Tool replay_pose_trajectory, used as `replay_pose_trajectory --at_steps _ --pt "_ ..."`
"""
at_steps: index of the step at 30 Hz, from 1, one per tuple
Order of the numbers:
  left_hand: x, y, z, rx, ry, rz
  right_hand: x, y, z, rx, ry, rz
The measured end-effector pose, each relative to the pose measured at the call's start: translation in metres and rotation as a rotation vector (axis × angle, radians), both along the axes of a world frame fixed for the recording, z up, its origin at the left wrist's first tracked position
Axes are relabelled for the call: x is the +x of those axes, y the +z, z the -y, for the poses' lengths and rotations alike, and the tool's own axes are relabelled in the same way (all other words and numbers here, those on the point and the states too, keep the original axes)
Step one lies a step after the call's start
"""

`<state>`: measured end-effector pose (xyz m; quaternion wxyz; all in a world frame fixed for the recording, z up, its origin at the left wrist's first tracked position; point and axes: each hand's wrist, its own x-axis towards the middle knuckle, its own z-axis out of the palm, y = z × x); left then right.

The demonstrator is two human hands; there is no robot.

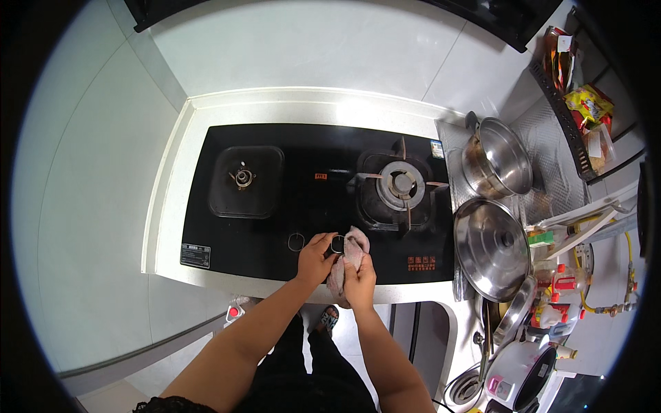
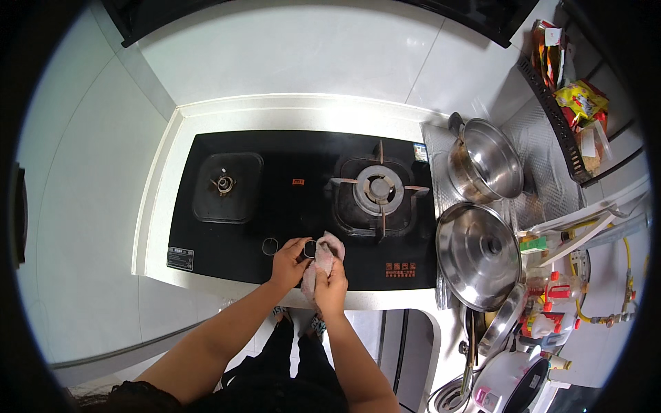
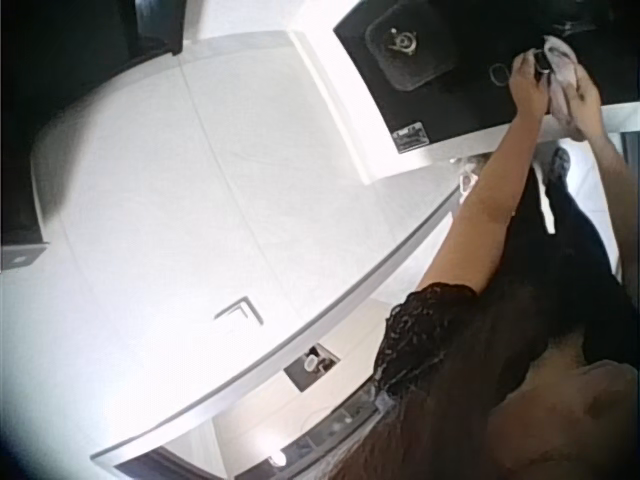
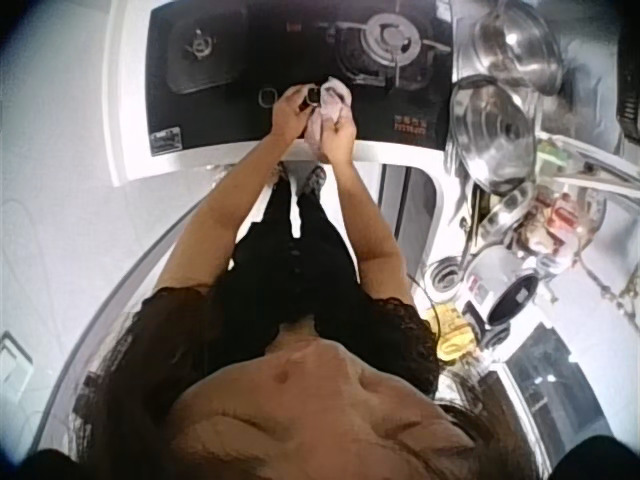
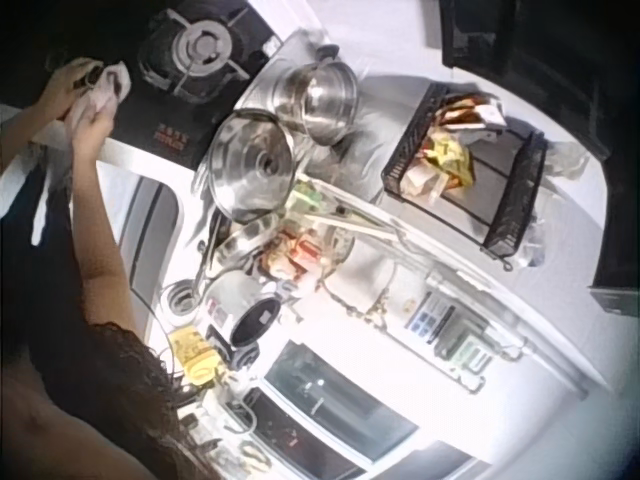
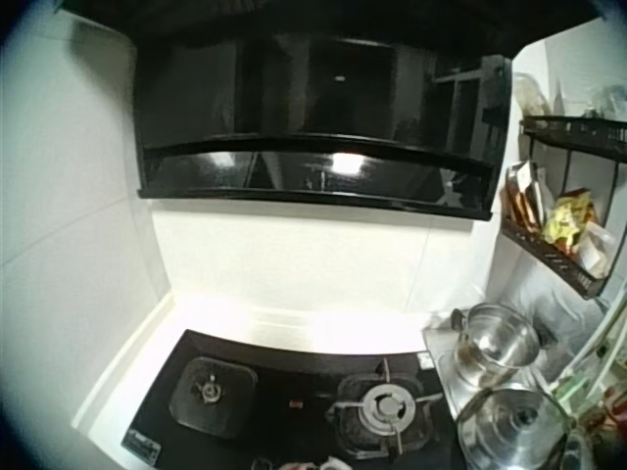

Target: The person cleans a gas stove by removing the burner grate and burner cap, wiping the stovetop surface with a cloth, and then reassembling the components. The person also wipes the control knobs and the surrounding countertop area.

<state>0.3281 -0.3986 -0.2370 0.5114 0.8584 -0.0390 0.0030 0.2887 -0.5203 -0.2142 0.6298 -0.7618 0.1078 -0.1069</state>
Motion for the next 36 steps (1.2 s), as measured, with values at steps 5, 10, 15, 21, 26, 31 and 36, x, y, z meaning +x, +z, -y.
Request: replay_pose_trajectory --at_steps 5,10,15,21,26,31,36 --pt "0.002 0.002 0.008 0.041 0.012 0.071 0.028 0.003 0.009 -0.031 0.009 -0.040" --pt "-0.015 -0.004 -0.001 0.089 0.025 0.201 0.022 -0.002 0.022 0.166 0.035 -0.012" --pt "-0.052 0.030 -0.040 0.029 0.045 0.156 0.045 -0.005 0.000 -0.068 0.136 -0.030" --pt "-0.035 0.040 -0.100 0.298 0.145 0.212 -0.001 -0.016 -0.004 -0.532 -0.016 0.197" --pt "0.000 0.014 -0.117 0.271 -0.098 0.315 -0.029 0.004 -0.036 0.034 -0.118 0.004" --pt "0.021 0.002 -0.112 0.289 -0.164 0.352 0.018 -0.007 -0.106 -0.191 -0.060 0.099" --pt "0.022 0.009 -0.117 0.317 -0.223 0.300 0.002 0.004 -0.103 -0.423 -0.134 0.022"
